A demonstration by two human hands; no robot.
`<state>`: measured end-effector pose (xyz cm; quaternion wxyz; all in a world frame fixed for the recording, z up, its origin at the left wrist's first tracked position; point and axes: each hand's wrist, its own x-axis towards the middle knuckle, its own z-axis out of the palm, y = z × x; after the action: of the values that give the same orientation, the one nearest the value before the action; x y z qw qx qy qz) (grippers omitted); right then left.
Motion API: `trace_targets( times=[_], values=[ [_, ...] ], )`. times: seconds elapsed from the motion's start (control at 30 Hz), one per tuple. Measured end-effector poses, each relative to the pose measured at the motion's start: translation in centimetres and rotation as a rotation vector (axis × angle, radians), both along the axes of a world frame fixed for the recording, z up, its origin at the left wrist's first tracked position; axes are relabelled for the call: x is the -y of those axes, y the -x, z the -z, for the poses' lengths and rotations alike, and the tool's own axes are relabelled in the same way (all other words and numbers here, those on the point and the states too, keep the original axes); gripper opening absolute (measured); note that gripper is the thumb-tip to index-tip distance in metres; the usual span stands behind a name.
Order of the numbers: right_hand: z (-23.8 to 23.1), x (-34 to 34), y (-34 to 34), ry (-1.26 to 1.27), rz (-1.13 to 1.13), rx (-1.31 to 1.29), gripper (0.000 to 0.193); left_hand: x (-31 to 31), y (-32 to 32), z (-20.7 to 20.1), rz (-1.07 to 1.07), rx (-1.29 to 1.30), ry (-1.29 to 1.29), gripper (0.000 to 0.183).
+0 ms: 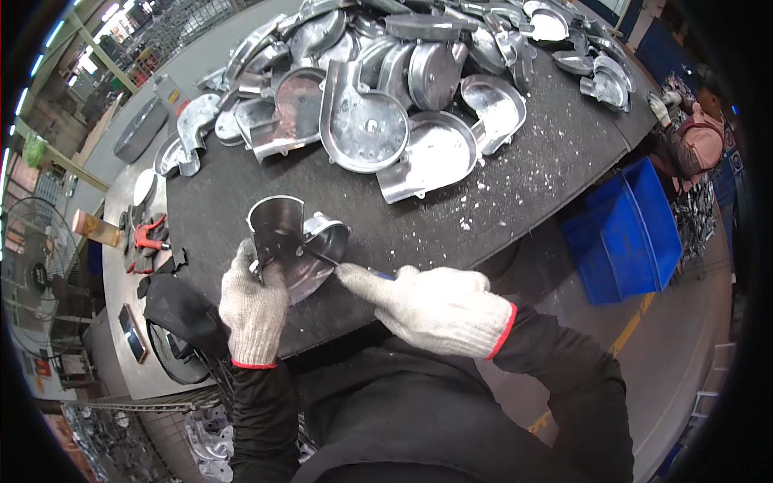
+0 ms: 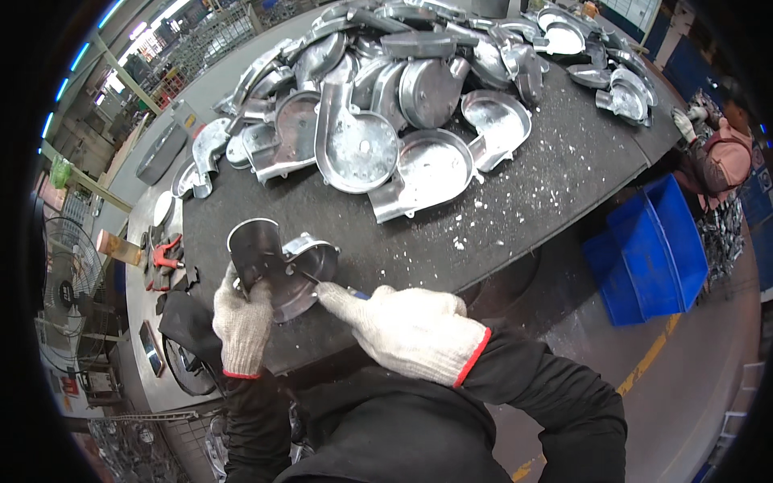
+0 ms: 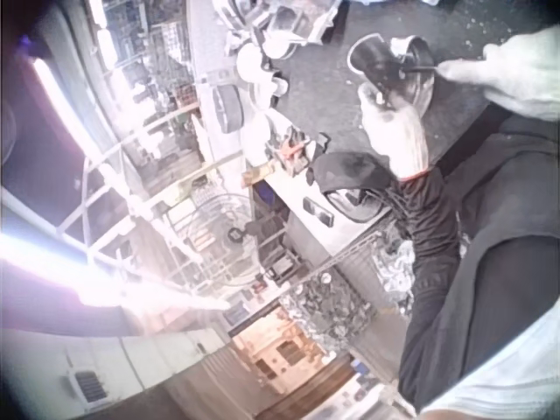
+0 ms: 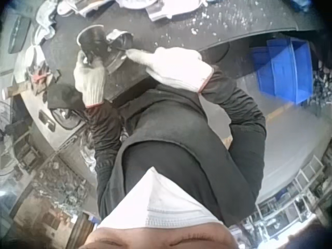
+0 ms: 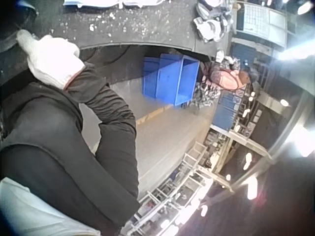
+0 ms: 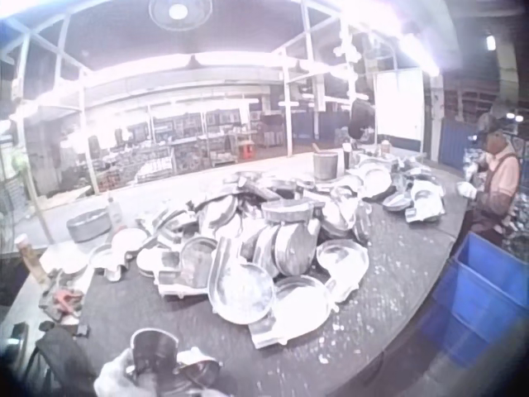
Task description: The person files metal casing components one at a time, using a handheld pneumatic file to deburr the inner contours and outer edges of each piece.
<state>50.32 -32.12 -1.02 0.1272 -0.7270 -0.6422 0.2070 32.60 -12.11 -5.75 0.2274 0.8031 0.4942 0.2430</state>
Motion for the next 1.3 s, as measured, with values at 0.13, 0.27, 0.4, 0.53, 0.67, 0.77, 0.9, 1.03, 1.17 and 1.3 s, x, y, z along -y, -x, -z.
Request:
trace_targets(
  times=[0.13,0.27,0.4,0.53,0.67,0.77,0.9,1.03,1.17,1.3],
  values=[
    [2.5,-0.1,-1.0,0.146,0.092,-0.508,0.070,0.9,-0.2,-1.3,-0.006,0.001,0.067,0.043],
    [5.9,1.5,1.5,0.301,0.380,-2.088,0.089,1.4,-0.9,-2.2,-0.033,0.075,0.203,0.041],
    [4.6,1.7,1.9,0.188,0.521,-1.840,0.091,1.0,-0.2,-1.2,-0.011,0.099,0.119,0.041],
    [3.6,0.6,2.2,-0.021,0.293,-0.836,0.084,0.7,-0.2,-1.3,0.050,0.093,0.091,0.041],
    [2.5,1.4,3.5,-0.187,0.055,0.148,0.072,0.7,-0.3,-1.1,0.048,0.061,0.085,0.043],
    [2.4,1.5,2.1,-0.250,0.034,0.259,0.064,0.6,0.0,-0.8,0.037,0.026,0.047,0.043],
    [1.2,0.9,0.4,-0.203,0.045,0.168,0.054,1.2,-0.2,-0.6,-0.005,0.051,0.043,0.042],
    [3.1,-0.4,-0.8,-0.009,0.086,-0.358,0.059,1.6,0.6,-0.1,-0.044,0.121,0.039,0.038],
    [2.8,-1.0,-0.8,0.466,0.362,-1.248,0.067,1.1,1.8,2.1,-0.006,0.228,-0.066,0.035],
    [5.8,0.0,0.4,0.417,0.448,-1.845,0.080,1.6,1.8,2.3,-0.011,0.295,-0.071,0.034]
  ],
)
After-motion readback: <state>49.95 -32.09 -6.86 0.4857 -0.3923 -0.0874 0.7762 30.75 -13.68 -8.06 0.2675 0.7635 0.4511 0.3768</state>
